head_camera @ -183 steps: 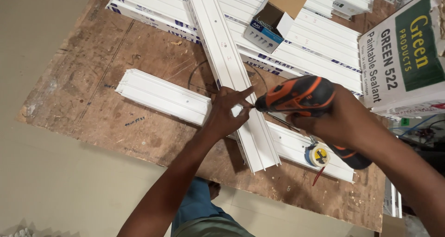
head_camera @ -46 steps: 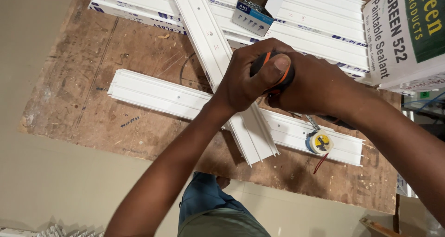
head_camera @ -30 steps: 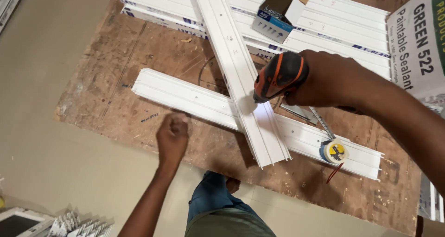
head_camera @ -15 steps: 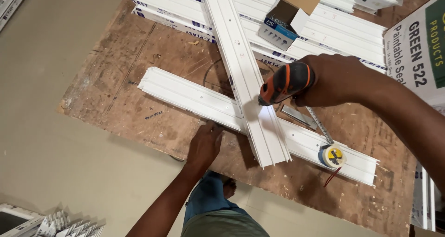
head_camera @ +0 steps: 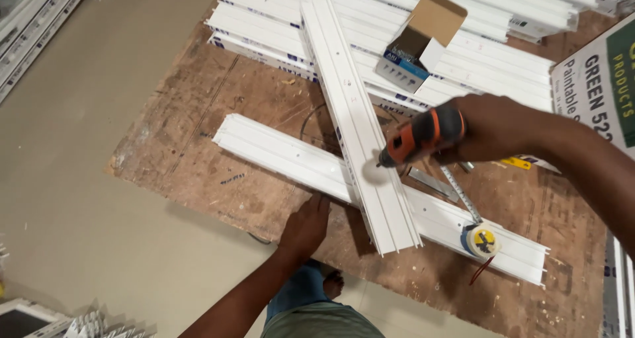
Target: The person is drilling holes into white plastic profiles using a power drill and measuring with a tape measure.
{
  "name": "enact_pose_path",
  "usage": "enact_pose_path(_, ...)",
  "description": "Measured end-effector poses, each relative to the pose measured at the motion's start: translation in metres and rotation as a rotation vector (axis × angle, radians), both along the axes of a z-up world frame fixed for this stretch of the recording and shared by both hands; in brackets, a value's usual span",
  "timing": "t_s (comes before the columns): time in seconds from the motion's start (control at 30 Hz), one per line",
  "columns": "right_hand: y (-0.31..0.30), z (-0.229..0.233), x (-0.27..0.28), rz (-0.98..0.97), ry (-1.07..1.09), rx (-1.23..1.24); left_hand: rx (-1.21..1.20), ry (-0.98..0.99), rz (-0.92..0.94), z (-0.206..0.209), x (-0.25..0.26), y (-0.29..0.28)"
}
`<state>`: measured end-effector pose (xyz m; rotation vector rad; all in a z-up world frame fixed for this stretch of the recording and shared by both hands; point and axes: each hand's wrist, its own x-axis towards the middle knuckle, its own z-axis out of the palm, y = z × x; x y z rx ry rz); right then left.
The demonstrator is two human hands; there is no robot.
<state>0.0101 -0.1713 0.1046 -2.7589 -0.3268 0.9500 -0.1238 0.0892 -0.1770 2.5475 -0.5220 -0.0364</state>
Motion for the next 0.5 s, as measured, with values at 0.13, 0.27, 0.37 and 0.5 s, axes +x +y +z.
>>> enact_pose_path(0.13,-0.004,0.013,-0.010,-0.019,0.023,-0.083,0.209,0.005,-0.039,0.002,-0.003,-0.003)
enact_pose_path(0.27,-0.007,0.026,-0.019,-0.102,-0.018,-0.010,0.343,-0.106,-0.131,0.000,-0.011,-0.004)
enact_pose_path(0.37,0.010,0.043,-0.034,-0.167,-0.027,-0.377,0.050,-0.097,-0.146,-0.007,-0.010,0.005)
enact_pose_path(0.5,-0.053,-0.003,-0.061,-0.377,-0.107,-0.152,-0.113,0.401,-0.117,0.043,-0.003,0.020)
